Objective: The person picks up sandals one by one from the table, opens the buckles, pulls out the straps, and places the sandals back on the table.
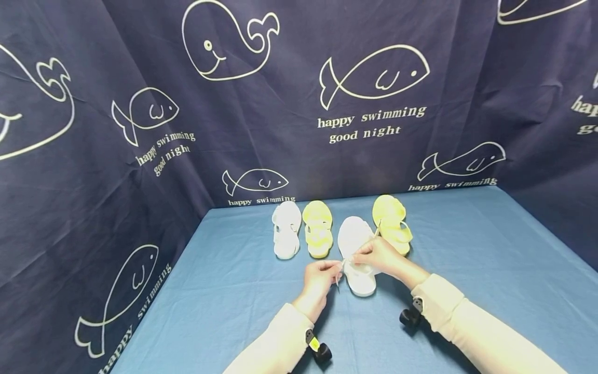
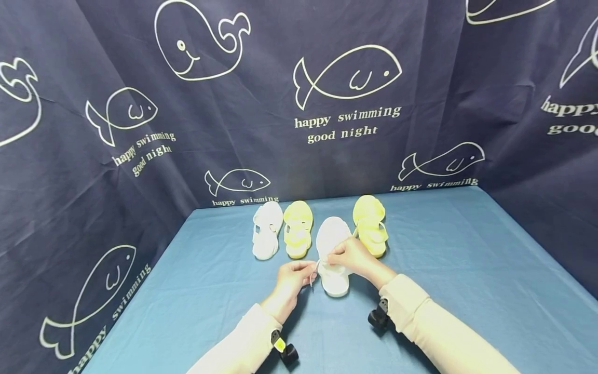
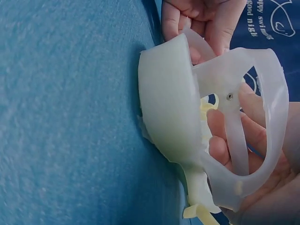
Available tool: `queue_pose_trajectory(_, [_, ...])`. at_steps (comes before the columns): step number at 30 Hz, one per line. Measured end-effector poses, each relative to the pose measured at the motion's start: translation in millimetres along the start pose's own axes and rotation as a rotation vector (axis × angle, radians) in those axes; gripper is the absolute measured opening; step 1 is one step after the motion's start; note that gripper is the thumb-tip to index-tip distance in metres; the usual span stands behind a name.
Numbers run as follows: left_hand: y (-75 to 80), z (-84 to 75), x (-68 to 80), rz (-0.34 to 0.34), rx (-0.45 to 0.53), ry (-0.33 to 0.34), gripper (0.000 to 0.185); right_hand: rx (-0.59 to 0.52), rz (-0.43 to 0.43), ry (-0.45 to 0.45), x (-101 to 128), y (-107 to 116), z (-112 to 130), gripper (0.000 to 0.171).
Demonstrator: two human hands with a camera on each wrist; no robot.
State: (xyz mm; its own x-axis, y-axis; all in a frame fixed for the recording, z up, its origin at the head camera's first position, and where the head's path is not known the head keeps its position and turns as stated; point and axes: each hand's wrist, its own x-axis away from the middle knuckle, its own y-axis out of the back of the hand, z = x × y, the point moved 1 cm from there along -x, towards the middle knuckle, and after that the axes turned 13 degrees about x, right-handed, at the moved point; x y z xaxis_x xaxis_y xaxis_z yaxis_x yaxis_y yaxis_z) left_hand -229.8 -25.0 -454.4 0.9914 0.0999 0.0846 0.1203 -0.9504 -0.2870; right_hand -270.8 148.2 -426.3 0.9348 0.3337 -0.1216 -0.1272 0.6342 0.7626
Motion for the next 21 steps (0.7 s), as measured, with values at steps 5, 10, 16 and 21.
queue_pose_trajectory(5, [-2.1, 1.0, -0.1, -0.006, 0.019, -0.028, 0.015, -0.059, 0.015, -0.005, 1, -2, -1, 0.016])
queue_pose_trajectory(10, [-4.8, 1.9, -1.2, -0.017, 0.02, -0.045, 0.013, -0.094, 0.027, -0.02, 1, -3, -1, 0.017])
queue_pose_trajectory(16, [-8.2, 0.6, -0.8, -0.048, 0.013, -0.069, 0.01, -0.1, 0.036, -0.038, 1, -4, 3, 0.018])
queue_pose_trajectory(21, [-11.2, 0.4, -1.7, -0.077, -0.036, -0.117, 0.007, -0.092, 0.039, -0.039, 1, -3, 3, 0.018])
